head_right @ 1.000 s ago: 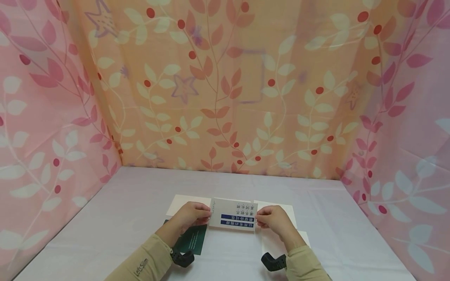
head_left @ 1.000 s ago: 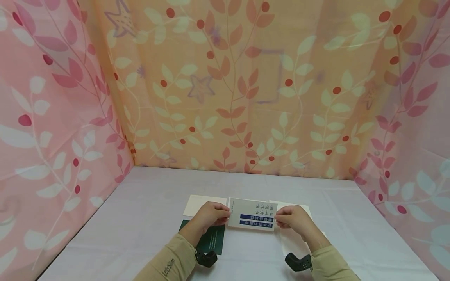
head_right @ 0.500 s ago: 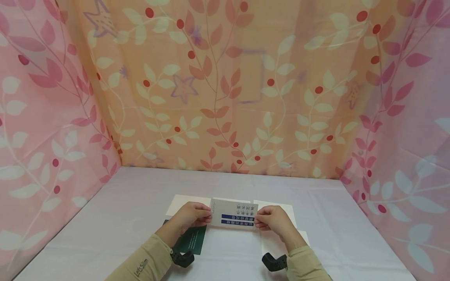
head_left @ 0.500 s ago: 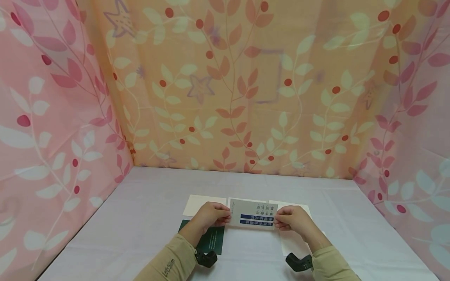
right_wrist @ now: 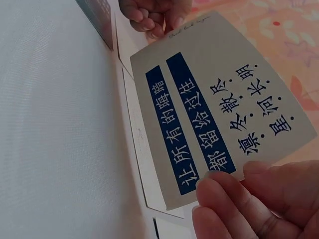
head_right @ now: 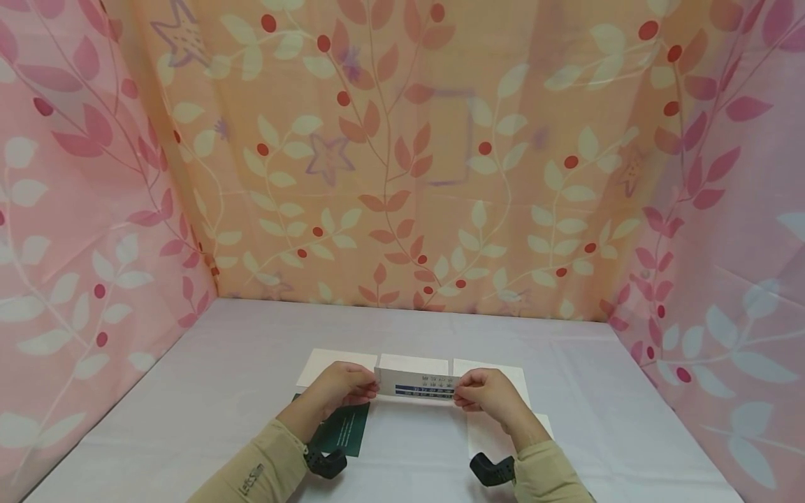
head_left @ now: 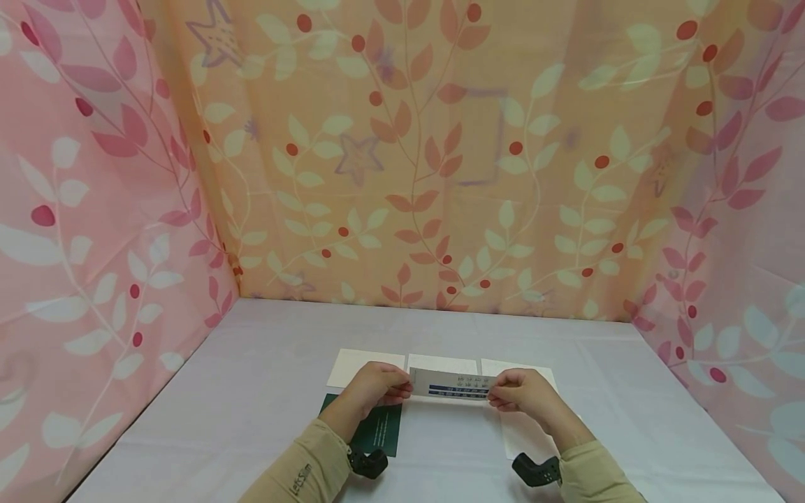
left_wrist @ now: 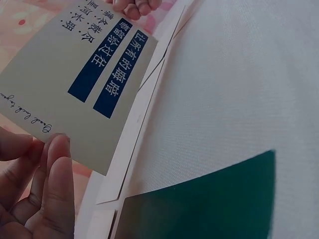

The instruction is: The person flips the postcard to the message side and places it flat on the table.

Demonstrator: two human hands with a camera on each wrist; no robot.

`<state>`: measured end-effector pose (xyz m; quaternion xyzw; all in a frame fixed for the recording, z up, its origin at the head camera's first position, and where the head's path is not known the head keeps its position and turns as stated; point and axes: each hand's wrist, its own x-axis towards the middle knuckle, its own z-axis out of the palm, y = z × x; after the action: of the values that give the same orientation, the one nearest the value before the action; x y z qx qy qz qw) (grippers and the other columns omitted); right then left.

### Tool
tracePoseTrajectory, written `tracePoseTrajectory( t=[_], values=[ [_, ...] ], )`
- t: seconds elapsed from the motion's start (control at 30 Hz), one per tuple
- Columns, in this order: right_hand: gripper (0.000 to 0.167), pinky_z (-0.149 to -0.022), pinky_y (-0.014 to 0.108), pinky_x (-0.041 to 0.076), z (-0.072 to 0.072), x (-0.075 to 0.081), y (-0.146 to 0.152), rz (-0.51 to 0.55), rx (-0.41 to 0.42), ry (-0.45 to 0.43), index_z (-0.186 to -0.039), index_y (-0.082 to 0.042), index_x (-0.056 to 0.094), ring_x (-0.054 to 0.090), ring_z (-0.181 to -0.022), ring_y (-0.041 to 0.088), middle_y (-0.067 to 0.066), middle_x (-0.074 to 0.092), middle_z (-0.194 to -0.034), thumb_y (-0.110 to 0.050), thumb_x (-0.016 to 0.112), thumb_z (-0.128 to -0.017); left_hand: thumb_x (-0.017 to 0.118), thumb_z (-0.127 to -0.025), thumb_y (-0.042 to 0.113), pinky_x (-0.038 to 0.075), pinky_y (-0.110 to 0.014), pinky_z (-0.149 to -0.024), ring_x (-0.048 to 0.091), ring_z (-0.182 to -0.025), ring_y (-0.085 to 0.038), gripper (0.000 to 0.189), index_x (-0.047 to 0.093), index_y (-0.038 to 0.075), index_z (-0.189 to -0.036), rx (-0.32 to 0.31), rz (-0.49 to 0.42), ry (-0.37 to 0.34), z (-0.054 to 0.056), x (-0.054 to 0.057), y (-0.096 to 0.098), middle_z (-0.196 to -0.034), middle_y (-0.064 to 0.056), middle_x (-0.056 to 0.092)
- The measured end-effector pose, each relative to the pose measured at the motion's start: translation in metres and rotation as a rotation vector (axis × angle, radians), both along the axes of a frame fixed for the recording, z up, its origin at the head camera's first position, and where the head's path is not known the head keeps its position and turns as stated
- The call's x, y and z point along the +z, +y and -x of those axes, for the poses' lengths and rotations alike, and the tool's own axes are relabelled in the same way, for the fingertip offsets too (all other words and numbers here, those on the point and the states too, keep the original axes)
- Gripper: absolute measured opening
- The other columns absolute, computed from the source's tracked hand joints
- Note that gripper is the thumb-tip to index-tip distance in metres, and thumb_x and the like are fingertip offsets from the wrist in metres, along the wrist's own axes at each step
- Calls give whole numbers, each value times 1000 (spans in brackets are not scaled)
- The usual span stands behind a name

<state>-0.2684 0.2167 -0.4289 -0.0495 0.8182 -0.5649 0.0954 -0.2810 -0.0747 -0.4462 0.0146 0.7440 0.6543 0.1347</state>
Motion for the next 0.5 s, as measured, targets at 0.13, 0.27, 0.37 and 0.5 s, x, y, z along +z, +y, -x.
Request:
tracePoseTrajectory(
  t=[0.13, 0.27, 0.37, 0.5],
  values=[
    [15, -68, 36, 55, 0, -1, 2, 14, 53, 11, -91, 6, 62, 65, -77, 23, 19, 66, -85, -6, 65, -82, 61, -87, 18, 55, -31, -66, 66, -73, -24, 23, 68, -3, -93, -2, 5, 16, 0, -1, -1, -85, -16, 68],
    [19, -70, 36, 54, -1, -2, 4, 28, 104, 23, -93, 9, 61, 65, -79, 23, 22, 66, -88, -6, 64, -83, 61, -87, 16, 55, -31, -66, 66, -74, -26, 24, 67, -6, -95, -10, 14, 17, 2, -3, -1, -85, -17, 68],
    [20, -70, 35, 54, -1, -3, 5, 32, 131, 37, -94, 11, 60, 65, -79, 23, 22, 66, -88, -6, 63, -83, 62, -87, 15, 55, -30, -66, 66, -74, -26, 25, 66, -7, -96, -16, 18, 16, 2, -4, -1, -86, -18, 68],
    [19, -71, 36, 54, -2, -1, 5, 29, 139, 46, -96, 13, 58, 65, -80, 24, 22, 66, -87, -2, 60, -84, 63, -86, 16, 55, -31, -66, 66, -74, -27, 24, 67, -6, -96, -11, 15, 15, 1, -3, 0, -84, -18, 68]
  ],
)
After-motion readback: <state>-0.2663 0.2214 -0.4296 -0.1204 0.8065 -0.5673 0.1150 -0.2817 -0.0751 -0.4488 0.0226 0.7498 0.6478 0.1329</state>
